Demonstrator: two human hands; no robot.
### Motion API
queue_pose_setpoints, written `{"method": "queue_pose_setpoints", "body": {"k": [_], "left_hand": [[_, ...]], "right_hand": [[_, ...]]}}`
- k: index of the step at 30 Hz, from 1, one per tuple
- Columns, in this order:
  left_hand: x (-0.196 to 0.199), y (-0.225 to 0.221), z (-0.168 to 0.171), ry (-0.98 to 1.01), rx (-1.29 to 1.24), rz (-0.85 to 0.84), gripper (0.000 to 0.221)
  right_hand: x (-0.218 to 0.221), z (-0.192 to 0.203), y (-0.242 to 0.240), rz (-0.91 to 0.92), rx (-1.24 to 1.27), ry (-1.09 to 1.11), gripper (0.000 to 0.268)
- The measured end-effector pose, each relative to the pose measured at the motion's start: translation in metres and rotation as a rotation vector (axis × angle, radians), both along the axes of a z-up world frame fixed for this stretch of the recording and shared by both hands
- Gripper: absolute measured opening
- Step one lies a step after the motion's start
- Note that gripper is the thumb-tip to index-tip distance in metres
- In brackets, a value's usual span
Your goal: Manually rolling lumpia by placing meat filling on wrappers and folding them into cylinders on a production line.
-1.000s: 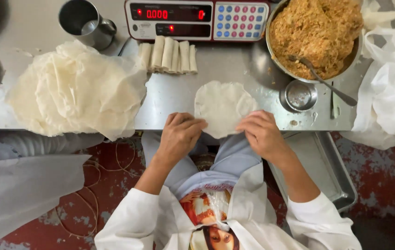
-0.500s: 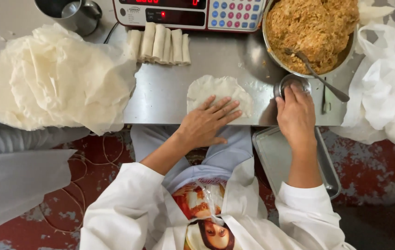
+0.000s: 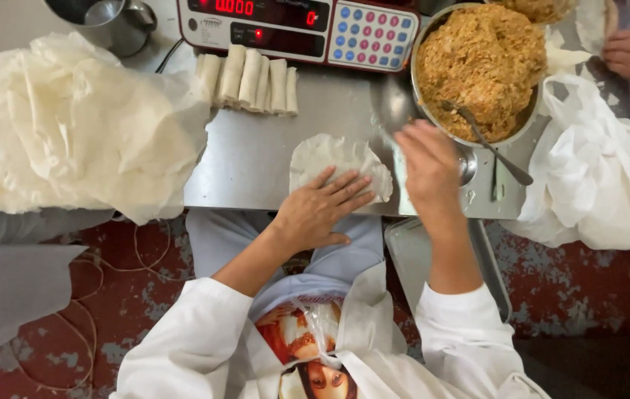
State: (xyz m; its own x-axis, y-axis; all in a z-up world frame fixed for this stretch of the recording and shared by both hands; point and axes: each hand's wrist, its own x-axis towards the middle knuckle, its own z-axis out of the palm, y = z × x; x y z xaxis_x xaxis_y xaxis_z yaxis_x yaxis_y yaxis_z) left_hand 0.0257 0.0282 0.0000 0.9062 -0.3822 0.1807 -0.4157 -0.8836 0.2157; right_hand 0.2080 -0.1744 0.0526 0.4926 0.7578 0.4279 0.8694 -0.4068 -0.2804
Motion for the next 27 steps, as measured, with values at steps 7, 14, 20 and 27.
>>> {"method": "queue_pose_setpoints", "body": {"k": [7,14,20,27], "left_hand": [[-0.011,0.003,0.023,-0.098,0.126,0.041,0.111],[-0.008,0.006,0.024,-0.150,0.123,0.058,0.108],[-0.008,0.000,0.019,-0.118,-0.045,0.117,0.109],[-0.006,0.000,0.016,-0.133,-0.072,0.107,0.107]], "right_hand": [[0.020,0.064,-0.072,-0.428,-0.388,-0.315,0.046],[0.066,0.102,-0.034,-0.421,-0.453,-0.751,0.010],[0.054,0.050,-0.074,-0.309,-0.395,-0.470,0.021],[0.042,0.061,-0.076,-0.344,-0.398,-0.377,0.025]]}}
